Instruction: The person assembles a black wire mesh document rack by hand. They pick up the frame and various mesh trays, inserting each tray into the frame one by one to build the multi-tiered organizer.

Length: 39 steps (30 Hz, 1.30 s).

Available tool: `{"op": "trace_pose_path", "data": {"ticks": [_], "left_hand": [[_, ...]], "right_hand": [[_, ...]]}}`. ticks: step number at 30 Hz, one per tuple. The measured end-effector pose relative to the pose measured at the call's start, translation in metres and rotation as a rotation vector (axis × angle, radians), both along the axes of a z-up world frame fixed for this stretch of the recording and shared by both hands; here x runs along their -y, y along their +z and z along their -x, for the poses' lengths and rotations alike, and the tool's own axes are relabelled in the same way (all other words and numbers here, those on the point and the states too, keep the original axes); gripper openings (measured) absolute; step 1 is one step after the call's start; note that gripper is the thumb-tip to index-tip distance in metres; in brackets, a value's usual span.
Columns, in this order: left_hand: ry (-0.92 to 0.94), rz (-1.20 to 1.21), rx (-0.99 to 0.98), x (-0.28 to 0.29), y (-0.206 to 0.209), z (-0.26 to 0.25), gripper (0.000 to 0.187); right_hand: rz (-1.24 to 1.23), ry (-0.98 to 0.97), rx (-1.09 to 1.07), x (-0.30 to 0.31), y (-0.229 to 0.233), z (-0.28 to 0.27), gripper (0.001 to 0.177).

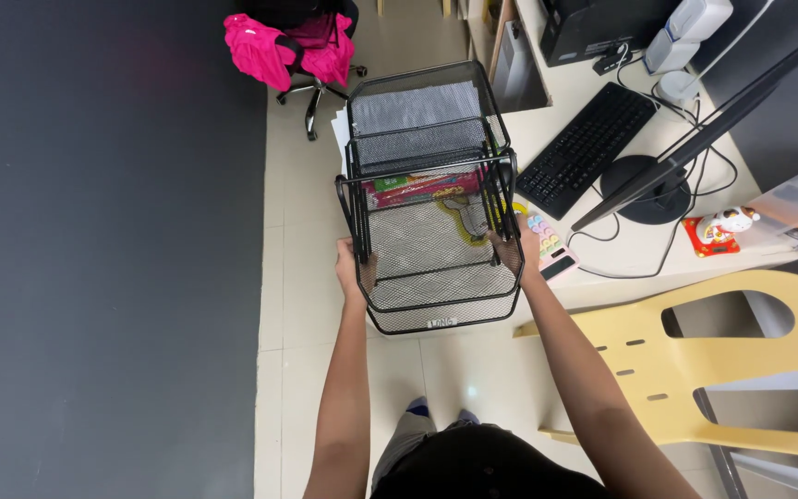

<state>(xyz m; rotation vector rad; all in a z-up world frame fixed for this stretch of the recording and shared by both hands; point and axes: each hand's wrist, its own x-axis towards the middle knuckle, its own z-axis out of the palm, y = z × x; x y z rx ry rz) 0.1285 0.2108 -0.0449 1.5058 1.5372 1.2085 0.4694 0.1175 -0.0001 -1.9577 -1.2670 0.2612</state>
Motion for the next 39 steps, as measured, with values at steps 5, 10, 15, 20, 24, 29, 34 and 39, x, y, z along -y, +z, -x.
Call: {"op": "trace_pose_path", "data": {"ticks": [5,10,15,20,24,29,34,39], "left_hand": [[-0.159,-0.075,0.135,-0.007,-0.03,0.01,0.053],[-0.411,-0.078,0.377,0.046,0.035,0.015,0.076],[-0.277,0.034,0.394,0.052,0.038,0.008,0.066],[-0.268,-0.143,0.343,0.034,0.008,0.008,0.062],[-0.155,-0.033,0.275,0.027,0.014,0.004,0.053],[-0.093,-0.065,0.27,-0.003,-0.026,0.0,0.048],[-0.046,0.073,0.268,-0.007,-0.016,-0.001,0.047],[-0.288,-0.006,0.566,0.028,0.006,0.011,0.057]], "right_hand": [[-0.042,0.181,-0.215,0.007,-0.016,-0.006,0.055],[-0.146,0.356,-0.746,0.031,-0.009,0.005,0.082],[-0.138,0.228,-0.622,0.023,-0.025,0.005,0.061],[-0.159,0.162,-0.479,0.016,-0.036,0.002,0.06],[-0.13,0.048,-0.272,0.013,-0.018,0.007,0.055],[-0.092,-0.026,-0.163,0.001,-0.023,0.002,0.044],[-0.05,-0.061,-0.12,-0.003,-0.019,0.001,0.045],[-0.329,0.359,-0.383,0.015,-0.035,-0.005,0.058]]}}
